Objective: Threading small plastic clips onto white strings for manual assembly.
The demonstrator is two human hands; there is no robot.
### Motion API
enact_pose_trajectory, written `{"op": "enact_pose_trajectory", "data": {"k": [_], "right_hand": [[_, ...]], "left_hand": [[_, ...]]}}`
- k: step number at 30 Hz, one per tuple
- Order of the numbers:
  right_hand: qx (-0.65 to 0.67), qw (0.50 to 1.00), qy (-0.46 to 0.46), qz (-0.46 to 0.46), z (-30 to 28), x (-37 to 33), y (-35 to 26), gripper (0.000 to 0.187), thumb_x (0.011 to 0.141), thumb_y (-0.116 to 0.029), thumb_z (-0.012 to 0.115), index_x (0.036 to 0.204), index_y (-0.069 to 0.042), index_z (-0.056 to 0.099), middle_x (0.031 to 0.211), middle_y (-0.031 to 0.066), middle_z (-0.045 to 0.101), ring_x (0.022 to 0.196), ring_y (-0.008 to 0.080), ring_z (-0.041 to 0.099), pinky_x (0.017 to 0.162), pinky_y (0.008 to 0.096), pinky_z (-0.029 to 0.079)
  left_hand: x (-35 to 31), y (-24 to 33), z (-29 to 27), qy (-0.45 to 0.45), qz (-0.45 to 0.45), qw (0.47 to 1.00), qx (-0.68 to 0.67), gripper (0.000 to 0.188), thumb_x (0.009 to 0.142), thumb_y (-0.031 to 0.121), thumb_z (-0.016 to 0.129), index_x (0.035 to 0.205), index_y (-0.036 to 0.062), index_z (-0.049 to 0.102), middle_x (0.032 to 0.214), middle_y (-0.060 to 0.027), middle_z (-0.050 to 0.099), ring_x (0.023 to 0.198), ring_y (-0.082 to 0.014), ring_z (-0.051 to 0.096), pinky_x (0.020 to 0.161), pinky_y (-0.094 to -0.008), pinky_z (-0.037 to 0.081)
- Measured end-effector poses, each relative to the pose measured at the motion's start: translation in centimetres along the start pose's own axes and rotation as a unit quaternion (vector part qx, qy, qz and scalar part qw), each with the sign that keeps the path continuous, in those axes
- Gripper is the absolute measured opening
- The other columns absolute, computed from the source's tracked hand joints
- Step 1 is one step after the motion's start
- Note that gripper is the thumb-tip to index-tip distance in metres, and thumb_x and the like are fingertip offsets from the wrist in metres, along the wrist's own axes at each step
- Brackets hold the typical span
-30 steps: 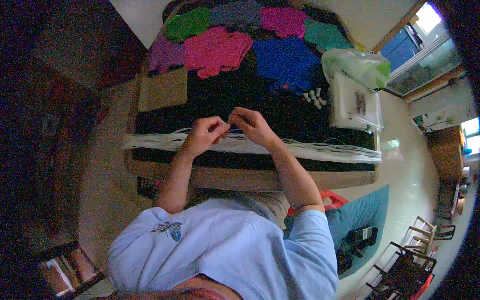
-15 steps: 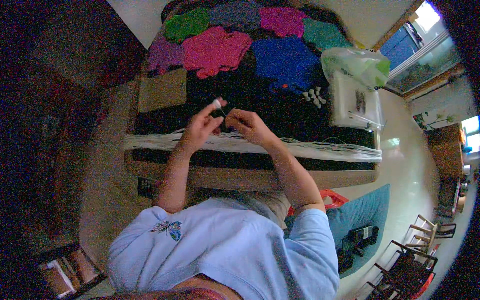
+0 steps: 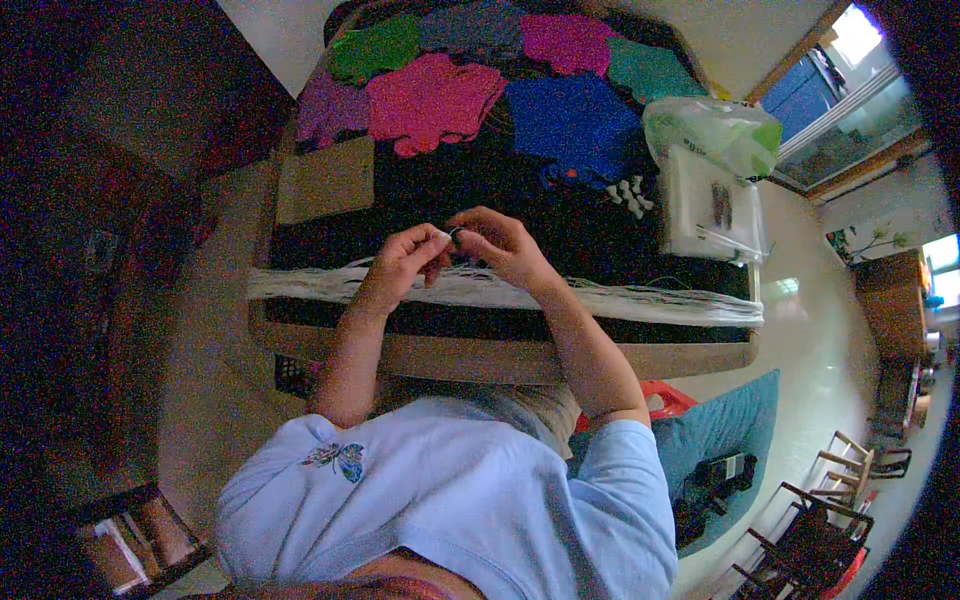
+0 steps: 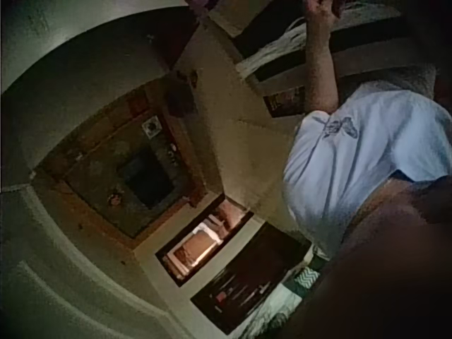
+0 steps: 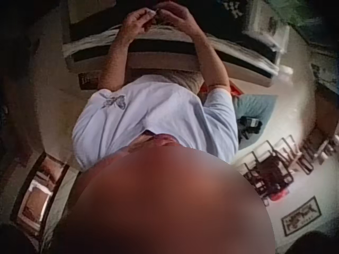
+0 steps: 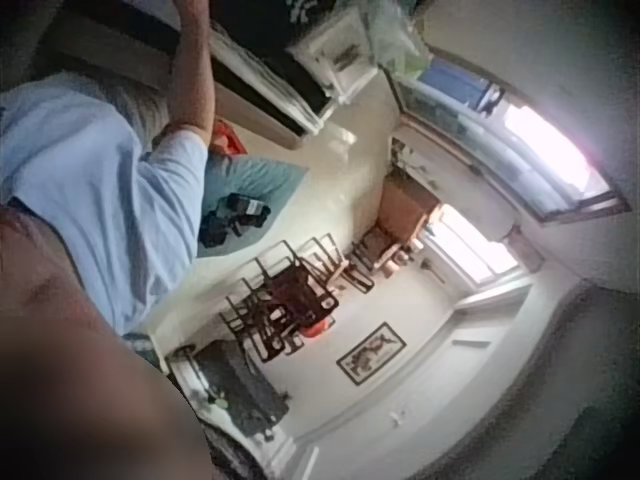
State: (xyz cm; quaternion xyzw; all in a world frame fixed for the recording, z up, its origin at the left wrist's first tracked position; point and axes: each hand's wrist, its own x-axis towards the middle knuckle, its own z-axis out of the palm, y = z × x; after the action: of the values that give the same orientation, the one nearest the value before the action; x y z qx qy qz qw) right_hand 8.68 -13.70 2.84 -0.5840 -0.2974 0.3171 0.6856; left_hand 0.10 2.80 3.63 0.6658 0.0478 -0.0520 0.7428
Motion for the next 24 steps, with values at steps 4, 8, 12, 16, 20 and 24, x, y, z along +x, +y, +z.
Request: {"op": "enact_pose_trajectory", "data": {"k": [4,8,12,16,20,24], "right_hand": [[-0.053,0.998,-0.017,0.005,0.0,-0.1,0.3,0.021,0.086,-0.017,0.057,0.101,-0.003,0.054,0.088,0.002,0.058,0.081,0.0078,0.053,0.07,0.0238,0.044],[0.002,0.998,-0.05,-0.025,-0.2,-0.2,0.2,0.021,0.084,-0.013,0.06,0.1,-0.002,0.052,0.085,0.002,0.059,0.079,0.0085,0.053,0.07,0.0245,0.044],[-0.039,0.997,-0.061,-0.017,-0.3,-0.2,0.1,0.012,0.083,-0.007,0.059,0.091,-0.002,0.052,0.081,0.0003,0.056,0.073,0.0062,0.054,0.062,0.0215,0.044],[-0.064,0.996,-0.058,-0.011,-0.2,0.0,-0.1,0.012,0.083,-0.007,0.059,0.091,-0.002,0.052,0.08,0.0008,0.057,0.074,0.0065,0.054,0.062,0.0216,0.044],[-0.118,0.992,-0.051,-0.017,-0.7,0.0,0.2,0.012,0.082,-0.006,0.059,0.091,-0.001,0.053,0.082,0.0025,0.059,0.074,0.0068,0.054,0.062,0.0219,0.045],[-0.085,0.995,-0.046,-0.009,-0.9,0.0,0.9,0.013,0.082,-0.005,0.06,0.092,-0.001,0.052,0.084,0.0037,0.059,0.076,0.0077,0.055,0.064,0.0222,0.045]], "left_hand": [[-0.1,0.0,0.2,0.01,0.012,1.0,0.011,0.026,0.091,0.028,0.046,0.083,0.0053,0.057,0.065,0.0003,0.054,0.052,-0.0075,0.049,0.048,-0.0214,0.04],[-0.1,-0.4,-0.1,0.007,-0.008,1.0,-0.007,0.037,0.092,0.034,0.039,0.08,0.0049,0.058,0.066,-0.0022,0.057,0.052,-0.0107,0.051,0.05,-0.0246,0.042],[-0.1,-0.8,0.4,0.026,-0.034,0.999,0.006,0.036,0.092,0.032,0.04,0.078,0.0042,0.058,0.066,-0.0036,0.057,0.052,-0.0111,0.051,0.05,-0.0257,0.042],[0.0,-1.2,1.9,0.126,0.038,0.986,0.107,0.038,0.094,0.028,0.037,0.07,0.0027,0.053,0.056,-0.0029,0.053,0.046,-0.0091,0.048,0.042,-0.0242,0.037],[0.0,-0.9,2.5,0.134,0.024,0.982,0.131,0.034,0.093,0.025,0.04,0.071,0.0017,0.052,0.055,-0.0035,0.052,0.046,-0.0095,0.047,0.042,-0.0253,0.036],[-0.1,-1.4,2.2,0.113,0.034,0.978,0.175,0.028,0.093,0.023,0.041,0.076,0.002,0.05,0.058,0.0005,0.048,0.051,-0.0071,0.043,0.047,-0.0248,0.034]]}}
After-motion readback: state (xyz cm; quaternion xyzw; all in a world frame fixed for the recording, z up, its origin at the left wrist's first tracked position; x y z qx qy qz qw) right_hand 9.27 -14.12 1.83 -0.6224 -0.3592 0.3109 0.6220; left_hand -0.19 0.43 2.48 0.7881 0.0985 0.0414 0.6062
